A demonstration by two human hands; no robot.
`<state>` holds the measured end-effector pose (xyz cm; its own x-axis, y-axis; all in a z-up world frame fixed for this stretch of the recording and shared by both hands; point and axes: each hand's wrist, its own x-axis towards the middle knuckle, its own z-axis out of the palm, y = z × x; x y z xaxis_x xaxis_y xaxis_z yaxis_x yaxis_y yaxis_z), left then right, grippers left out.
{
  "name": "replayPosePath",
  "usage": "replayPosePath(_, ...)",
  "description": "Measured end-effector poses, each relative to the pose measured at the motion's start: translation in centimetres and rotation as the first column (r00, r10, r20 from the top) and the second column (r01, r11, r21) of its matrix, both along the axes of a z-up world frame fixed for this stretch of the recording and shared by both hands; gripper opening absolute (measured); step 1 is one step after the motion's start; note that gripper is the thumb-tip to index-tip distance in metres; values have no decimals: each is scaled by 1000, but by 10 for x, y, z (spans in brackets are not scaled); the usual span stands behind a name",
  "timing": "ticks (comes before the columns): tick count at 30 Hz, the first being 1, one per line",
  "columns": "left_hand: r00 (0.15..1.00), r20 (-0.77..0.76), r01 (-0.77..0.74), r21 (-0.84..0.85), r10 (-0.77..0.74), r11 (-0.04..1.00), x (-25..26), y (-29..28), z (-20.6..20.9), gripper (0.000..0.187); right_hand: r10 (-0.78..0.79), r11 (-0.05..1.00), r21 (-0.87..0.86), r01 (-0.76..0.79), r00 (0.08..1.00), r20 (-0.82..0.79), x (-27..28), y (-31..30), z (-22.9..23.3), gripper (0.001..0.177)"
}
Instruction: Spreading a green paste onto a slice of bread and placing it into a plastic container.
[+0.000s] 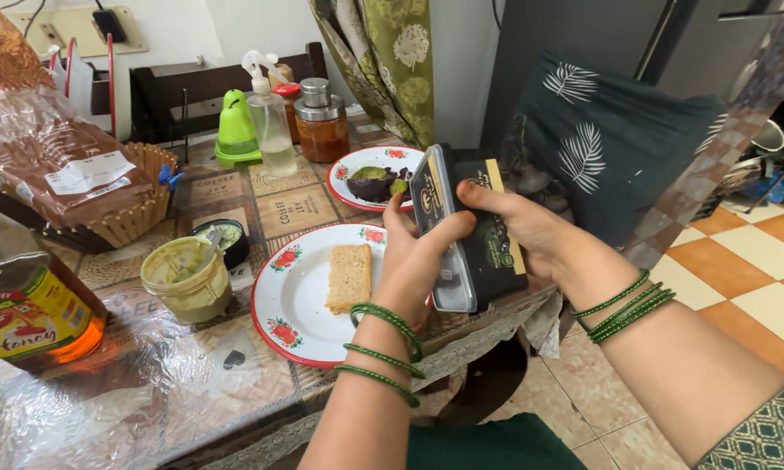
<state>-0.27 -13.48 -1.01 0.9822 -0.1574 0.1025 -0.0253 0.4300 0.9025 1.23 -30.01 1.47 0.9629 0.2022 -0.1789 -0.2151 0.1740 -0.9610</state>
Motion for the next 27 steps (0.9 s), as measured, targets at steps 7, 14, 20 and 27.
replayPosePath(7, 980, -162, 139, 142, -115, 980, 0, 18, -1, 114, 9, 1000, -26, -11, 998, -66, 9, -2, 2, 50)
replayPosePath(14, 975, -97, 197, -48, -201, 979, 15, 38, -19, 84, 135, 986, 116, -124, 986, -96, 32, -8, 2, 47)
replayPosePath(20, 952, -176, 181, -331, -249, 926, 13, 74, -7, 55, 263, 929, 268, -255, 965, 3, 59, -16, 3, 43)
replayPosePath(27, 937, -231, -295, -113, 264, 949, 46, 118, -16, 41, 221, 924, 274, -267, 957, 187, 67, -8, 31, 50)
